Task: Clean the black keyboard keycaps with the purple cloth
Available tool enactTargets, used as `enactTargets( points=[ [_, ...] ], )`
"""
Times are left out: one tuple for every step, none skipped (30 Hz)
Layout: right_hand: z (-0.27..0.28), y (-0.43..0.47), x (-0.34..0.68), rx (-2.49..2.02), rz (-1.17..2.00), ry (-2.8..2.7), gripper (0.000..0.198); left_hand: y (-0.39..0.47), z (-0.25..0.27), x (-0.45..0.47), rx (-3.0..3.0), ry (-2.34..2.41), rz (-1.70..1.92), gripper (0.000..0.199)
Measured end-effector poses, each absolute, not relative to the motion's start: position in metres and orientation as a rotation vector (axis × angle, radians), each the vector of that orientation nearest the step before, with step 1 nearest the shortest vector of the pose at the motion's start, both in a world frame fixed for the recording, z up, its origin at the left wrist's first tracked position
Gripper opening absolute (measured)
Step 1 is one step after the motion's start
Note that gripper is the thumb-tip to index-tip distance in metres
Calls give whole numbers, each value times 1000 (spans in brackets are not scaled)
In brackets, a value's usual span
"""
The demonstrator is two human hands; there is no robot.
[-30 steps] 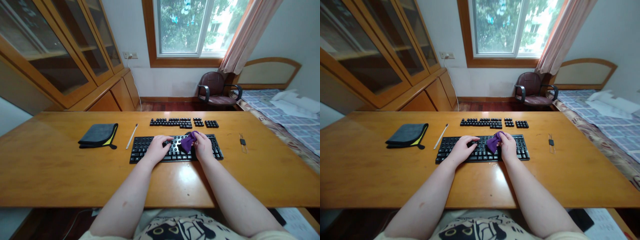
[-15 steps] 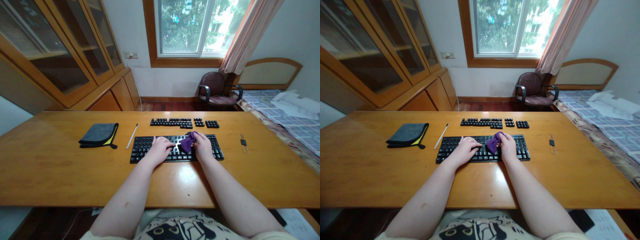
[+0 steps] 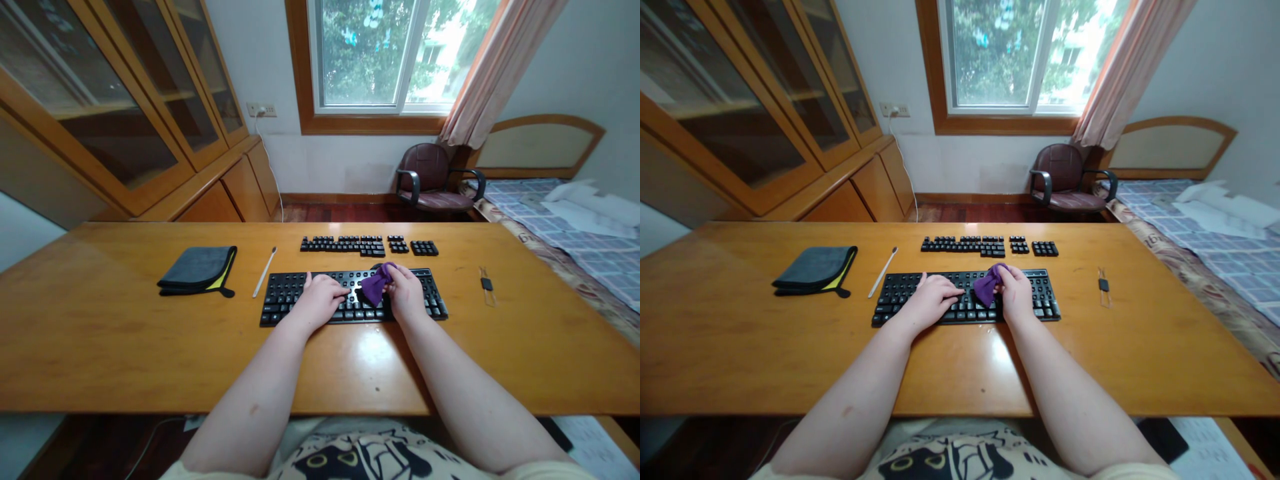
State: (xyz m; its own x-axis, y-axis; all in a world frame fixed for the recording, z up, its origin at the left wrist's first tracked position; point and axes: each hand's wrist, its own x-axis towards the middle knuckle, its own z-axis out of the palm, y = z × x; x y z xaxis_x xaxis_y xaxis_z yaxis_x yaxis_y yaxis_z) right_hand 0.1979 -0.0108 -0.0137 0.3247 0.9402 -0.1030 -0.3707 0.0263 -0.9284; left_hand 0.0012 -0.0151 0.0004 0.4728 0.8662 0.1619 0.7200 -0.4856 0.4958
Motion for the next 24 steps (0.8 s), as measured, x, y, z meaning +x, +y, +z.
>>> enactTargets(
  points=[
    [-14, -11, 198, -1101, 1139, -670, 25, -16, 1, 2, 2370, 1338, 576, 24],
    [-14, -11, 198, -1105, 1138, -675, 25, -16, 1, 2, 2372, 1346, 592, 24],
    [-14, -11, 197, -1111, 1135, -680, 25, -16, 2, 2, 2372, 1357, 608, 24],
    [-13, -11, 197, -1116, 1132, -682, 25, -16, 2, 2, 2373, 1369, 623, 22],
    [-13, -12, 197, -1119, 1131, -683, 25, -17, 3, 3, 2377, 1378, 633, 20],
    [-12, -12, 197, -1118, 1132, -681, 24, -17, 4, 3, 2388, 1380, 636, 18],
    [-12, -12, 197, -1115, 1134, -679, 24, -18, 5, 3, 2406, 1373, 630, 16],
    [-11, -12, 197, -1110, 1138, -677, 23, -19, 6, 3, 2431, 1357, 618, 15],
    [-11, -13, 196, -1105, 1143, -677, 22, -21, 7, 4, 2461, 1338, 604, 15],
    [-10, -13, 196, -1102, 1145, -676, 22, -23, 8, 4, 2490, 1321, 592, 15],
    [-10, -13, 196, -1102, 1144, -676, 21, -26, 10, 4, 2516, 1312, 587, 14],
    [-11, -13, 196, -1106, 1141, -676, 21, -28, 11, 5, 2531, 1320, 592, 12],
    [-11, -13, 196, -1111, 1138, -680, 21, -31, 11, 5, 2535, 1335, 600, 11],
    [-12, -12, 196, -1118, 1131, -686, 22, -33, 11, 6, 2528, 1358, 601, 11],
    [-12, -12, 196, -1124, 1126, -694, 22, -35, 11, 6, 2516, 1384, 595, 10],
    [-13, -12, 196, -1128, 1121, -705, 23, -37, 11, 7, 2500, 1413, 584, 10],
    [-13, -12, 196, -1130, 1118, -714, 23, -38, 10, 8, 2486, 1438, 570, 9],
    [-14, -12, 196, -1134, 1115, -722, 24, -38, 9, 9, 2476, 1456, 558, 10],
    [-14, -12, 196, -1138, 1114, -727, 24, -39, 8, 10, 2471, 1464, 550, 11],
    [-14, -12, 196, -1143, 1111, -727, 24, -39, 7, 11, 2471, 1464, 547, 12],
    [-14, -12, 196, -1147, 1108, -725, 24, -39, 7, 13, 2473, 1462, 553, 13],
    [-15, -12, 196, -1150, 1107, -721, 23, -39, 7, 14, 2476, 1462, 562, 15],
    [-15, -12, 195, -1149, 1107, -717, 23, -38, 7, 16, 2478, 1472, 574, 16],
    [-15, -12, 195, -1144, 1108, -711, 23, -37, 8, 18, 2481, 1491, 585, 18]
  ],
)
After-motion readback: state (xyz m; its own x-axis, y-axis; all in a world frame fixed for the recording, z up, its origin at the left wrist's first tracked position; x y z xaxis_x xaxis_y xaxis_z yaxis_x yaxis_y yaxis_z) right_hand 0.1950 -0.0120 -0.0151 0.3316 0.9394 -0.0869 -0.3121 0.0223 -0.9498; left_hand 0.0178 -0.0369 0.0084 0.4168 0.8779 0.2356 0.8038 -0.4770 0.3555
